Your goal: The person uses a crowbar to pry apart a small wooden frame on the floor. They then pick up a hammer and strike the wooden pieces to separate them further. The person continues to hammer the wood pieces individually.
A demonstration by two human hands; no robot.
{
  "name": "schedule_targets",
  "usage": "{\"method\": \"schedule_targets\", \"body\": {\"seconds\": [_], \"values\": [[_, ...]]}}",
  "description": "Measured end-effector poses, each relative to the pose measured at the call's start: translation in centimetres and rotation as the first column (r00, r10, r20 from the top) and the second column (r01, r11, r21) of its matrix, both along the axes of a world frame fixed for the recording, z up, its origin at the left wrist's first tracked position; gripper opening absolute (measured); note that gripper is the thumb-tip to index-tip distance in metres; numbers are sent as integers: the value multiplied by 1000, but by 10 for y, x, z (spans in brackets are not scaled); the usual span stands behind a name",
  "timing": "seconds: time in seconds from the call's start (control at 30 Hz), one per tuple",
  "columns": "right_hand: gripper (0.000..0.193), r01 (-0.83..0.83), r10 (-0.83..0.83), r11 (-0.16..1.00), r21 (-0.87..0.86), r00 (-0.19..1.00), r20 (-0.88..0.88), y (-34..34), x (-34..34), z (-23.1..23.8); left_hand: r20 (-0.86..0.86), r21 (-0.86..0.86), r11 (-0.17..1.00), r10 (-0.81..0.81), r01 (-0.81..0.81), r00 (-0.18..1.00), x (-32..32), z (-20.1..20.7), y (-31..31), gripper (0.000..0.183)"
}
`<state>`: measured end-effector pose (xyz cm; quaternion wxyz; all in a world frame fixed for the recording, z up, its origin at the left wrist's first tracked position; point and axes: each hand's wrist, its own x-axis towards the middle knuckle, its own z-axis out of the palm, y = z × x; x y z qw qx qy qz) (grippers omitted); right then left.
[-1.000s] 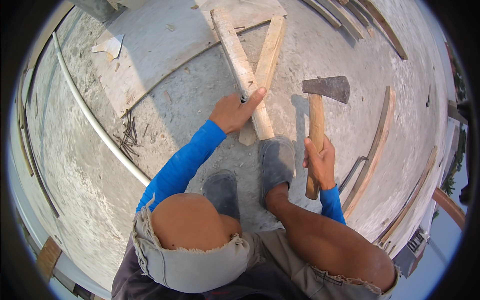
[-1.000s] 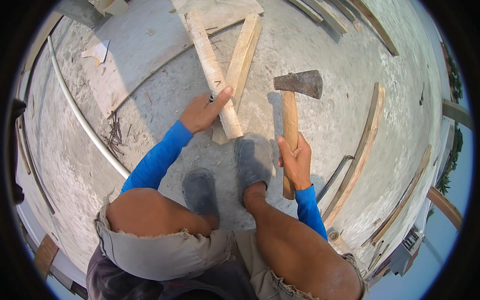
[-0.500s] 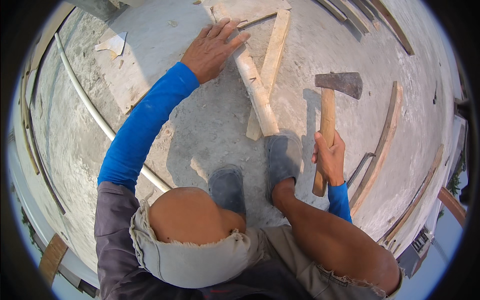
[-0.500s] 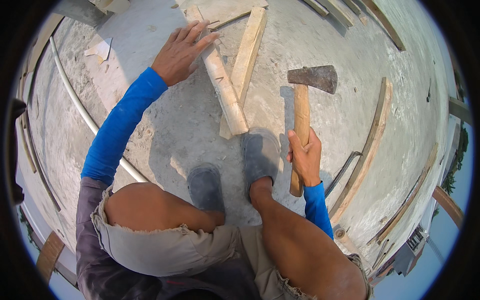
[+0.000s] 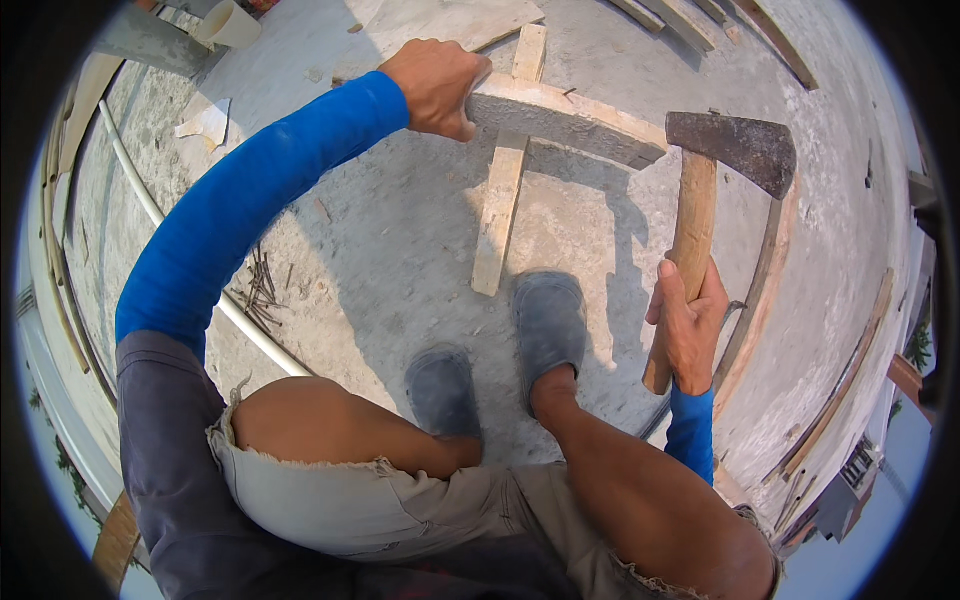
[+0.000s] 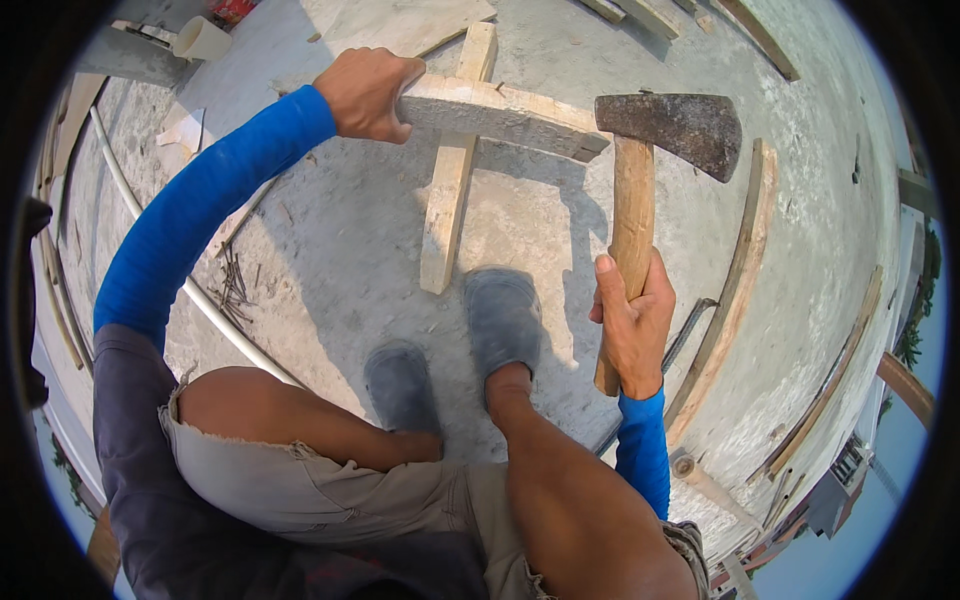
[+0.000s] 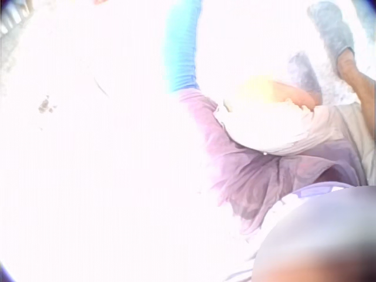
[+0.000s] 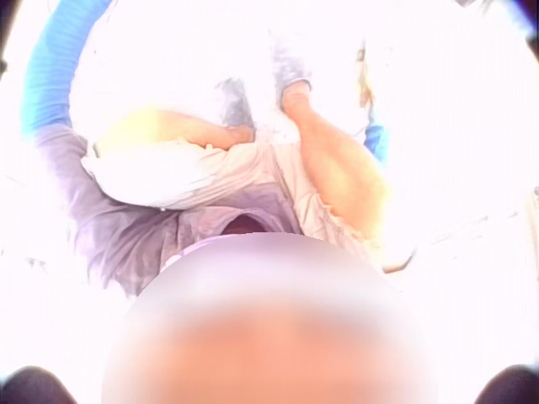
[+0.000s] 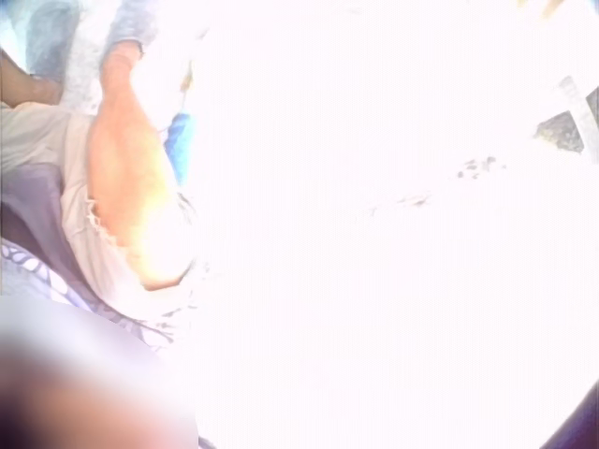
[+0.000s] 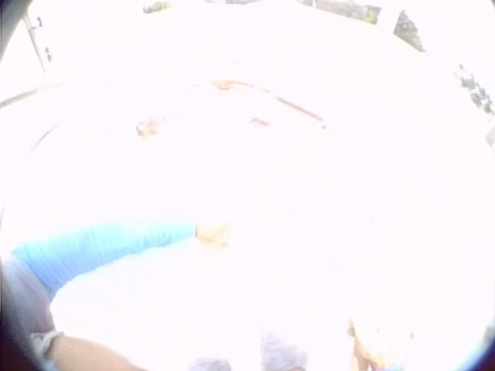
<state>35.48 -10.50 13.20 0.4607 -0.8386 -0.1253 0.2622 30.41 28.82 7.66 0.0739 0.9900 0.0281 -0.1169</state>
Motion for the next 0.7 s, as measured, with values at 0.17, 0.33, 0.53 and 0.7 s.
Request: {"method": "schedule_targets", "body": {"seconds": [0.17, 0.33, 0.53, 0.7], "values": [[35, -73, 71, 997, 7, 987, 141, 16, 5, 6, -78, -114, 978, 164, -172, 983, 7, -14, -6, 55], [37, -193, 219, 973, -130, 950, 225, 34, 9, -19, -89, -94, 976, 190, -198, 978, -6, -38, -8, 60], [40, -230, 260, 963, -137, 927, 271, 63, 8, -9, -31, -116, 960, 253, -255, 967, -14, -58, -19, 61], [39, -228, 262, 965, -128, 830, 493, 77, 8, 25, 47, -177, 951, 264, -252, 963, -21, -66, -18, 57]]}}
